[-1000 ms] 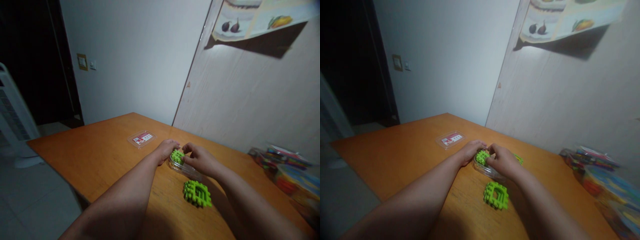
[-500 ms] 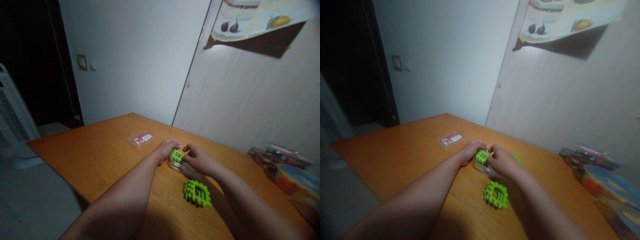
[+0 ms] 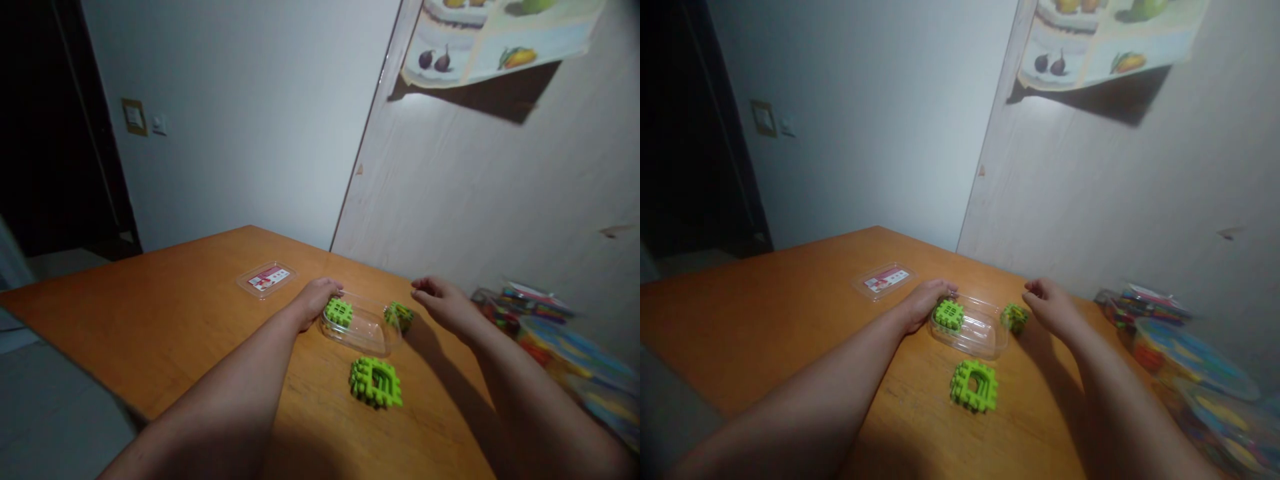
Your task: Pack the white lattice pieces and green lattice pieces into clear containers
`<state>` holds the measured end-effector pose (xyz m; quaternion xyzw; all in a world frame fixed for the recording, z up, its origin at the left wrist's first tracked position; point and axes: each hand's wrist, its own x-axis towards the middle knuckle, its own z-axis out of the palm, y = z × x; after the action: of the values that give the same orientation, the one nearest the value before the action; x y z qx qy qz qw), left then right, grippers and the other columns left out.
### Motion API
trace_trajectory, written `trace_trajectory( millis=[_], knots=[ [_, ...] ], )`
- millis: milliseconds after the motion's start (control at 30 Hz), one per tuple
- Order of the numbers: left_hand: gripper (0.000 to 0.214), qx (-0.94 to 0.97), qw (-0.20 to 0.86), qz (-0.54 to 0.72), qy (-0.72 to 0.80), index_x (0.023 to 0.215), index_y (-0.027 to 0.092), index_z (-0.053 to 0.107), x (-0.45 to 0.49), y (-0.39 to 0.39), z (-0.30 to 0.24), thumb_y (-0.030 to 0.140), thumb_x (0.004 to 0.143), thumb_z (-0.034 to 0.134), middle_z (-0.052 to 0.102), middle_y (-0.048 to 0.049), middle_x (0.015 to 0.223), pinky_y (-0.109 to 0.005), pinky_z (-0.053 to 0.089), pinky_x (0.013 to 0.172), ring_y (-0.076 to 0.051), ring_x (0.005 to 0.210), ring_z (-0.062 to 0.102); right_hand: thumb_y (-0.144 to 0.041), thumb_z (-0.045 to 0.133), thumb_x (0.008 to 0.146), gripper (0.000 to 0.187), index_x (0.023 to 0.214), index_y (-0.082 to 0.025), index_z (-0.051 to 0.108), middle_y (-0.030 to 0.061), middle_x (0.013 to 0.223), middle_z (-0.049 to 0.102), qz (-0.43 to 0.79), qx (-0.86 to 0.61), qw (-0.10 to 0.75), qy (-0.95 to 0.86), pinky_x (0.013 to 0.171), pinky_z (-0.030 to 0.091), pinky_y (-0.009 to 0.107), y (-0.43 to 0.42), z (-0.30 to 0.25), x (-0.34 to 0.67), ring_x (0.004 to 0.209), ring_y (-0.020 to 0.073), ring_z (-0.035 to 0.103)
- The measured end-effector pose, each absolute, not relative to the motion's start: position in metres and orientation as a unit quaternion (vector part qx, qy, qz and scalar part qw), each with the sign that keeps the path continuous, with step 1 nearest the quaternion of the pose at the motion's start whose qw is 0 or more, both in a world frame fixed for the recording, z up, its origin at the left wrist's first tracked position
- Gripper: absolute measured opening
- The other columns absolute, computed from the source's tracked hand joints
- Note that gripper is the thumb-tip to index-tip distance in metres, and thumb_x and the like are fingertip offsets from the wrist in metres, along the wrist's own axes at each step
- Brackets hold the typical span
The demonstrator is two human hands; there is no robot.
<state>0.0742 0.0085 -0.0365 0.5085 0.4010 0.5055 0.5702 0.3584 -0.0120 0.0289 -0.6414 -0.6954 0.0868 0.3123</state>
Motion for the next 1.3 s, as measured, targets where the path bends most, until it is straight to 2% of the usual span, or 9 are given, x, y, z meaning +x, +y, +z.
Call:
trace_trajectory(
  millis=[133, 233, 300, 500, 567, 733, 867, 1133, 1300],
  knots=[
    [0.023, 0.501, 0.577, 0.506, 0.400, 0.089, 0.014, 0.067, 0.074, 0.007, -0.035, 0.026, 0.070, 0.063, 0.067, -0.0057, 0.083, -0.027, 0.045, 0.066, -0.016, 0.075, 0.062, -0.037, 0.069, 0.077, 0.041, 0.112, -0.017, 0.069, 0.0142, 0.114, 0.072, 0.121, -0.643, 0.265, -0.708, 0.081, 0.055, 0.038, -0.015, 0.013, 0.366, 0.093, 0.0258, 0.069],
    [0.022, 0.507, 0.570, 0.505, 0.404, 0.089, 0.014, 0.067, 0.074, 0.007, -0.035, 0.026, 0.070, 0.064, 0.067, -0.0051, 0.081, -0.027, 0.045, 0.066, -0.016, 0.074, 0.062, -0.040, 0.074, 0.073, 0.054, 0.119, -0.012, 0.068, 0.0193, 0.122, 0.069, 0.132, -0.650, 0.239, -0.709, 0.085, 0.054, 0.039, -0.015, 0.004, 0.365, 0.097, 0.0281, 0.069],
    [0.023, 0.507, 0.571, 0.504, 0.404, 0.090, 0.014, 0.068, 0.073, 0.007, -0.035, 0.025, 0.070, 0.064, 0.068, -0.0057, 0.082, -0.027, 0.046, 0.067, -0.017, 0.075, 0.063, -0.041, 0.073, 0.073, 0.055, 0.118, -0.009, 0.068, 0.0208, 0.120, 0.069, 0.130, -0.651, 0.230, -0.711, 0.086, 0.054, 0.040, -0.013, 0.001, 0.365, 0.098, 0.0288, 0.069],
    [0.024, 0.515, 0.563, 0.506, 0.402, 0.088, 0.014, 0.068, 0.073, 0.010, -0.038, 0.026, 0.069, 0.063, 0.068, -0.0066, 0.085, -0.028, 0.046, 0.067, -0.018, 0.076, 0.063, -0.038, 0.070, 0.075, 0.031, 0.095, -0.016, 0.074, 0.0100, 0.090, 0.076, 0.140, -0.645, 0.207, -0.722, 0.072, 0.053, 0.033, -0.007, -0.005, 0.368, 0.083, 0.0256, 0.070],
    [0.024, 0.514, 0.562, 0.507, 0.405, 0.088, 0.014, 0.068, 0.074, 0.011, -0.038, 0.026, 0.068, 0.064, 0.068, -0.0058, 0.083, -0.028, 0.046, 0.067, -0.017, 0.075, 0.062, -0.039, 0.070, 0.075, 0.031, 0.097, -0.017, 0.073, 0.0099, 0.091, 0.076, 0.130, -0.651, 0.217, -0.716, 0.073, 0.053, 0.033, -0.007, -0.006, 0.369, 0.085, 0.0258, 0.070],
    [0.024, 0.506, 0.566, 0.512, 0.402, 0.088, 0.015, 0.070, 0.074, 0.011, -0.039, 0.027, 0.067, 0.064, 0.070, -0.0067, 0.086, -0.030, 0.047, 0.070, -0.018, 0.077, 0.064, -0.048, 0.067, 0.079, 0.047, 0.115, -0.018, 0.067, 0.0133, 0.110, 0.072, 0.092, -0.649, 0.262, -0.709, 0.084, 0.052, 0.039, -0.013, 0.005, 0.363, 0.100, 0.0293, 0.066],
    [0.022, 0.503, 0.567, 0.527, 0.385, 0.084, 0.014, 0.070, 0.074, 0.012, -0.040, 0.030, 0.069, 0.064, 0.072, -0.0078, 0.088, -0.031, 0.048, 0.075, -0.019, 0.081, 0.065, -0.050, 0.067, 0.080, 0.047, 0.115, -0.018, 0.064, 0.0132, 0.114, 0.069, 0.089, -0.568, 0.288, -0.766, 0.087, 0.051, 0.039, -0.026, 0.022, 0.331, 0.103, 0.0282, 0.063],
    [0.025, 0.491, 0.581, 0.537, 0.363, 0.081, 0.012, 0.071, 0.075, 0.013, -0.040, 0.034, 0.071, 0.062, 0.072, -0.0081, 0.083, -0.031, 0.047, 0.071, -0.020, 0.077, 0.064, -0.047, 0.070, 0.079, 0.039, 0.108, -0.021, 0.067, 0.0084, 0.100, 0.070, 0.072, -0.518, 0.198, -0.829, 0.081, 0.048, 0.036, -0.045, 0.023, 0.250, 0.093, 0.0249, 0.063],
    [0.024, 0.483, 0.593, 0.534, 0.360, 0.080, 0.012, 0.070, 0.075, 0.009, -0.036, 0.032, 0.070, 0.060, 0.071, -0.0079, 0.079, -0.031, 0.047, 0.070, -0.020, 0.075, 0.064, -0.054, 0.070, 0.079, 0.044, 0.109, -0.021, 0.067, 0.0096, 0.101, 0.070, 0.064, -0.520, 0.181, -0.832, 0.079, 0.047, 0.035, -0.044, 0.022, 0.238, 0.094, 0.0258, 0.063]
  ],
)
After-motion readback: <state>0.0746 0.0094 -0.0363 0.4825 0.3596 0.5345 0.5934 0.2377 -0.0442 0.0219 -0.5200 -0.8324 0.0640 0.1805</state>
